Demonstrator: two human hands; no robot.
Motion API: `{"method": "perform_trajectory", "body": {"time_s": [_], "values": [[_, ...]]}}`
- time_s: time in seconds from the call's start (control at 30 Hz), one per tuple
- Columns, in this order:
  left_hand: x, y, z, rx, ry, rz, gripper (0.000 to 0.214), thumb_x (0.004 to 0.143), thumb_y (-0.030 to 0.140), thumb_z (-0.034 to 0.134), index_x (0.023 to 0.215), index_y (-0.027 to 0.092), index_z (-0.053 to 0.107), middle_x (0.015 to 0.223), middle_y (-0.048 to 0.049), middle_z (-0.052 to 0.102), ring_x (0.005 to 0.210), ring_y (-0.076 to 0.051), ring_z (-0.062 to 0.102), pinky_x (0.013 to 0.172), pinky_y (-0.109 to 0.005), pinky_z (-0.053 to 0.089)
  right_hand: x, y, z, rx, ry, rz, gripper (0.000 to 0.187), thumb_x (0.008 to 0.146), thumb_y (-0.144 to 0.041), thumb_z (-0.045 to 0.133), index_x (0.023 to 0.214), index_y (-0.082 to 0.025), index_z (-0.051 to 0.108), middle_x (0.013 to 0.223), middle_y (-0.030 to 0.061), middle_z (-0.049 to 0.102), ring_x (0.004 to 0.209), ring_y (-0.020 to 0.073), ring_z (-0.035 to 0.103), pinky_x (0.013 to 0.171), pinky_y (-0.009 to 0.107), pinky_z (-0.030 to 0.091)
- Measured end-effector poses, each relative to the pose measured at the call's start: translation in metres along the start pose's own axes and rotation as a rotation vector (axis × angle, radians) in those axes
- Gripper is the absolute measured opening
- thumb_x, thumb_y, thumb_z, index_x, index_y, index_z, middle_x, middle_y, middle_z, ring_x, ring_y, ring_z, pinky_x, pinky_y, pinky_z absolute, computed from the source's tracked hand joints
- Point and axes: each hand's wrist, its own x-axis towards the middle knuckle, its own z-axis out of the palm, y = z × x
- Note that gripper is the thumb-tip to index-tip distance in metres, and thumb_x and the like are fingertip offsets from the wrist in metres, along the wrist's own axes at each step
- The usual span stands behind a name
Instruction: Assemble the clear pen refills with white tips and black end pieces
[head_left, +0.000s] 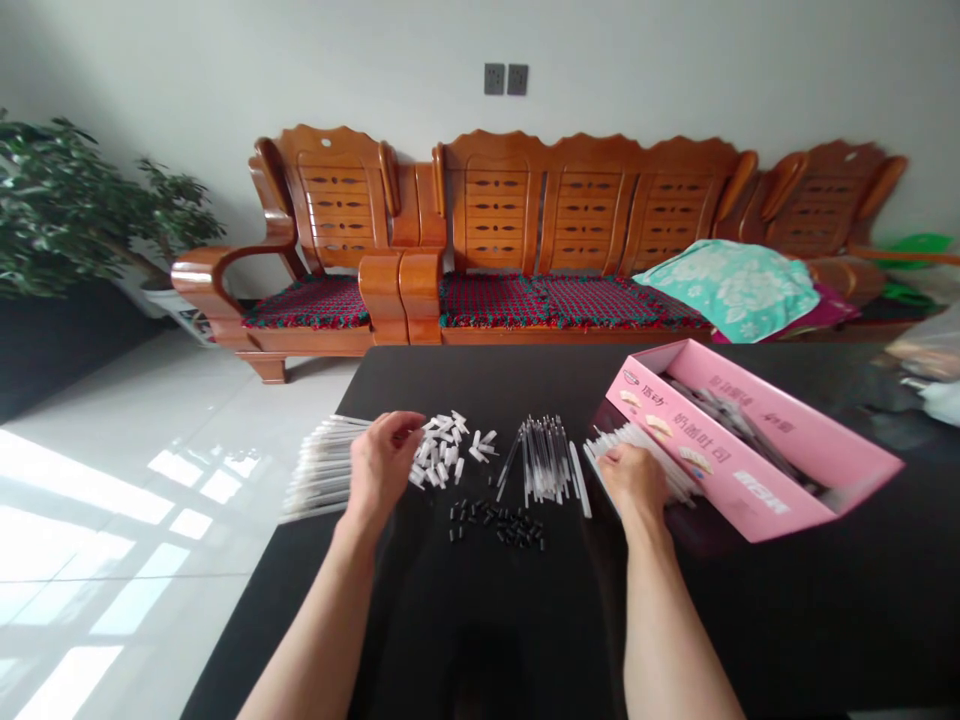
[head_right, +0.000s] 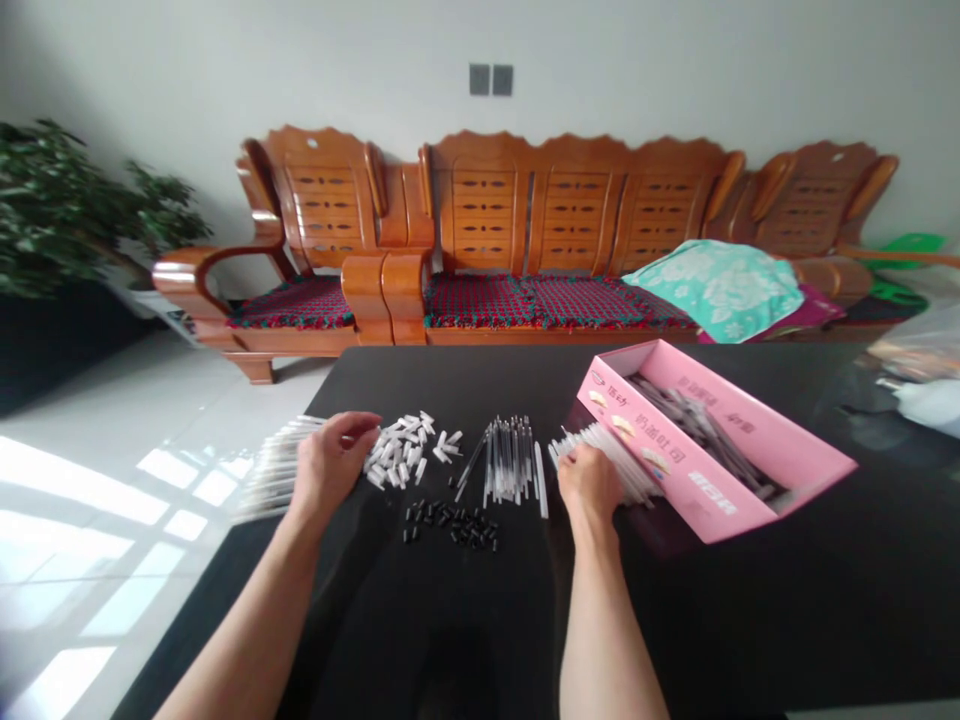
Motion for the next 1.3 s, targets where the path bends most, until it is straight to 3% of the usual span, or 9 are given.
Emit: {"method": "perform_trajectory", "body": {"time_s": [0.17, 0.33, 0.4, 0.5, 0.57, 0.67, 0.87, 1.03, 1.3], "values": [[-0.016, 0.034, 0.061, -0.061, -0.241, 0.094, 0.011, 0.083, 0.017, 0.062, 0.084, 0.020, 0.073, 0.083, -0.0017, 0.071, 0.073, -0.013, 0.063, 0.070, -0.023, 0.046, -0.005, 0.000, 0.006, -0.176, -0.126, -0.037, 0.012, 0.067, -0.037, 0.075, 0.065, -0.025, 0.074, 0.068, 0.0121, 0.072, 0.058, 0.0265, 0.066, 0.052, 0.034, 0.043], [-0.039, 0.041, 0.089, 0.113, -0.364, 0.146, 0.008, 0.085, 0.028, 0.067, 0.083, 0.022, 0.072, 0.089, -0.0035, 0.071, 0.082, -0.018, 0.065, 0.068, -0.026, 0.043, -0.005, -0.011, -0.006, -0.146, -0.195, 0.013, 0.013, 0.071, -0.032, 0.066, 0.066, -0.023, 0.072, 0.073, 0.0145, 0.072, 0.067, 0.0298, 0.068, 0.056, 0.036, 0.044], [-0.043, 0.043, 0.092, 0.195, -0.384, 0.156, 0.015, 0.082, 0.036, 0.070, 0.083, 0.021, 0.070, 0.091, -0.0054, 0.070, 0.085, -0.022, 0.065, 0.067, -0.027, 0.042, -0.006, -0.019, -0.011, -0.008, -0.131, 0.052, 0.015, 0.072, -0.030, 0.062, 0.064, -0.021, 0.070, 0.067, 0.0126, 0.070, 0.065, 0.0280, 0.066, 0.056, 0.034, 0.043], [-0.042, 0.045, 0.094, 0.273, -0.408, 0.143, 0.017, 0.079, 0.037, 0.072, 0.083, 0.021, 0.068, 0.090, -0.0070, 0.069, 0.085, -0.024, 0.066, 0.068, -0.029, 0.043, -0.012, -0.036, -0.010, 0.502, -0.084, 0.098, 0.016, 0.073, -0.033, 0.061, 0.064, -0.020, 0.066, 0.051, 0.0036, 0.061, 0.049, 0.0186, 0.058, 0.047, 0.027, 0.040], [-0.040, 0.047, 0.096, 0.299, -0.417, 0.146, 0.013, 0.081, 0.033, 0.069, 0.082, 0.021, 0.067, 0.090, -0.0074, 0.069, 0.086, -0.025, 0.066, 0.070, -0.030, 0.044, -0.018, -0.047, -0.004, 0.908, -0.150, 0.190, 0.020, 0.073, -0.038, 0.062, 0.064, -0.020, 0.061, 0.041, -0.0035, 0.050, 0.034, 0.0122, 0.044, 0.035, 0.023, 0.028], [-0.039, 0.050, 0.099, 0.341, -0.412, 0.153, 0.010, 0.083, 0.026, 0.062, 0.081, 0.019, 0.067, 0.089, -0.0097, 0.070, 0.088, -0.027, 0.067, 0.070, -0.032, 0.045, -0.027, -0.060, 0.006, 1.208, -0.301, 0.302, 0.023, 0.069, -0.039, 0.067, 0.062, -0.019, 0.057, 0.040, -0.0053, 0.052, 0.027, 0.0082, 0.039, 0.028, 0.019, 0.018], [-0.040, 0.052, 0.099, 0.367, -0.394, 0.073, 0.016, 0.085, 0.025, 0.056, 0.081, 0.019, 0.069, 0.091, -0.0108, 0.071, 0.083, -0.025, 0.068, 0.068, -0.031, 0.045, -0.028, -0.064, 0.009, 1.446, -0.346, 0.278, 0.026, 0.068, -0.037, 0.075, 0.070, -0.016, 0.059, 0.059, 0.0047, 0.071, 0.032, 0.0078, 0.050, 0.026, 0.015, 0.024], [-0.037, 0.044, 0.087, 0.140, -0.321, 0.041, 0.017, 0.090, 0.029, 0.054, 0.086, 0.021, 0.069, 0.087, -0.0046, 0.073, 0.076, -0.018, 0.066, 0.065, -0.026, 0.041, -0.022, -0.057, 0.008, 1.589, -0.302, 0.295, 0.029, 0.064, -0.032, 0.079, 0.082, -0.014, 0.065, 0.063, 0.0064, 0.073, 0.039, 0.0117, 0.058, 0.029, 0.017, 0.035], [-0.041, 0.037, 0.082, -0.068, -0.451, 0.131, 0.015, 0.091, 0.028, 0.054, 0.091, 0.022, 0.068, 0.082, -0.0011, 0.071, 0.075, -0.016, 0.065, 0.069, -0.025, 0.043, -0.016, -0.046, 0.014, 1.711, -0.124, 0.306, 0.028, 0.066, -0.028, 0.080, 0.086, -0.015, 0.065, 0.070, 0.0049, 0.076, 0.050, 0.0142, 0.067, 0.040, 0.021, 0.050]]}}
